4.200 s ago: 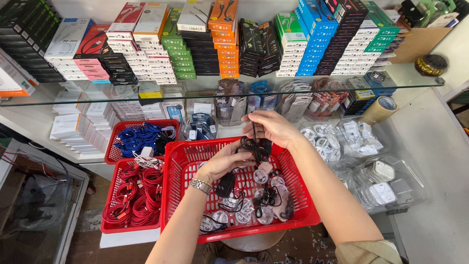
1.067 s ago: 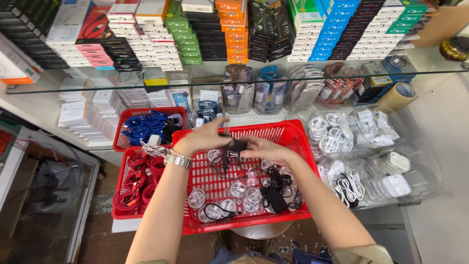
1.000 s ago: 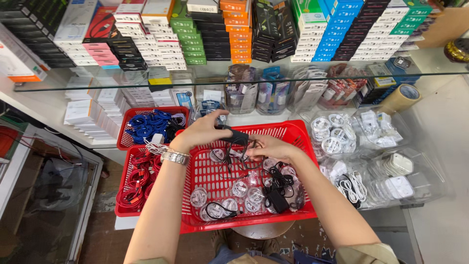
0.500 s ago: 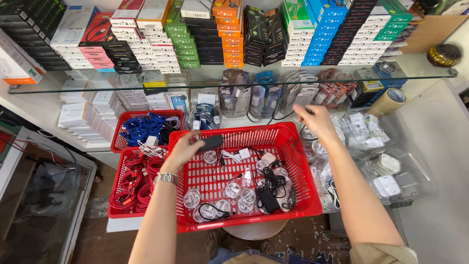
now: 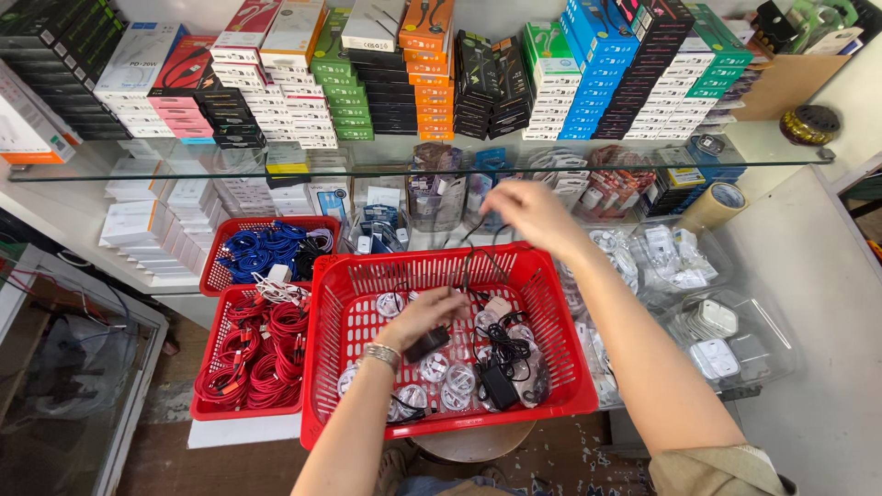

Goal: The person sorts a mixed pile of electronic accessories, including charging cables and power adapters, from a large red basket into smaller red baskets. The person handles items one by one, separating white cables from black ones and placing them into different containers.

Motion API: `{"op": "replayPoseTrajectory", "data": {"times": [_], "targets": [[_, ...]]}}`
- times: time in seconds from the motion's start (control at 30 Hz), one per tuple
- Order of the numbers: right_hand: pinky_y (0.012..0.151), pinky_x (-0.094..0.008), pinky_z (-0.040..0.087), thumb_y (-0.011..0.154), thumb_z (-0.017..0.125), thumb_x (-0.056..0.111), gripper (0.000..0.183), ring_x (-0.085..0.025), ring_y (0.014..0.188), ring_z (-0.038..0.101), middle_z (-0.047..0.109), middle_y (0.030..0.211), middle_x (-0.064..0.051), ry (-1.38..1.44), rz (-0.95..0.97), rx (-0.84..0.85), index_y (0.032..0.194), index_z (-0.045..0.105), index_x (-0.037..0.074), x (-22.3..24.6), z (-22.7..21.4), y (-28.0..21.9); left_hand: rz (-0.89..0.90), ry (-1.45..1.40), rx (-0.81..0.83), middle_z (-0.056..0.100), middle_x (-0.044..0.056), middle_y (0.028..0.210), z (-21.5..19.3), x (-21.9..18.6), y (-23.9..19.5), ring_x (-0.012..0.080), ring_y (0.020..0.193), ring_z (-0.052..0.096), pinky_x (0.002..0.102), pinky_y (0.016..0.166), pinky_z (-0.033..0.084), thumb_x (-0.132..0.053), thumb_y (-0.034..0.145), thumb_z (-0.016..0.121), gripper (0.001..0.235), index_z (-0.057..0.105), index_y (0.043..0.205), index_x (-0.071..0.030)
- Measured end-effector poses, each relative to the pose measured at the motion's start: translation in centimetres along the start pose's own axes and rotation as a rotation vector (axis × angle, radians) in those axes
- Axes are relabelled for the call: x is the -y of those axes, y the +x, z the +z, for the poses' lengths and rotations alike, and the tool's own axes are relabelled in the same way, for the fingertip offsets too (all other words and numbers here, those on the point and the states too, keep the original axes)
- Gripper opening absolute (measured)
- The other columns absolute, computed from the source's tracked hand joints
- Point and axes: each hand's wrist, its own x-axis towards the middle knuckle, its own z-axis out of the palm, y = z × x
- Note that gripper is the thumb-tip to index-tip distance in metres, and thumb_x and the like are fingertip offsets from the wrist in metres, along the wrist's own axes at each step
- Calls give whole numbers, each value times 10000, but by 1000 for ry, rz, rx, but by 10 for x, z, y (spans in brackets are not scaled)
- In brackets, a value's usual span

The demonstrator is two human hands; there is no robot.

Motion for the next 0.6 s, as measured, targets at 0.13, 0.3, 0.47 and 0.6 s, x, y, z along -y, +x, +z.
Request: {"op": "replayPoseTrajectory", "data": {"times": [0.13,0.3,0.47,0.6], "targets": [[500,-208,277,1020,597,253,265,-13,555,362,521,666,96,323,210,-418,955,743,42,-47,-46,-3,-29,-234,-112,474,-27,711,-45,-23,-47,137,764,555,331,926,530,-352,1049,548,342,683,965,-49],[401,-225,161,1032,576,233,249,-9,449,249,373,585,101,676,332,-523,929,679,31,-114,-61,-23,114,-570,-296,295,-54,579,-76,-37,-72,124,611,393,346,846,530,-338,1081,495,372,663,913,-52],[374,-235,190,1053,534,286,279,-32,422,253,357,556,84,908,303,-817,884,629,85,-129,-86,-45,167,-740,-531,280,-73,576,-94,-50,-82,86,558,313,293,686,428,-339,1093,472,351,668,991,-67],[544,-299,535,984,534,212,259,-151,607,636,718,787,-86,505,517,6,1097,694,43,-111,-24,-46,116,-752,-378,263,-95,559,-90,-67,-71,65,522,283,258,646,399,-320,1077,505,329,685,1053,-45]]}}
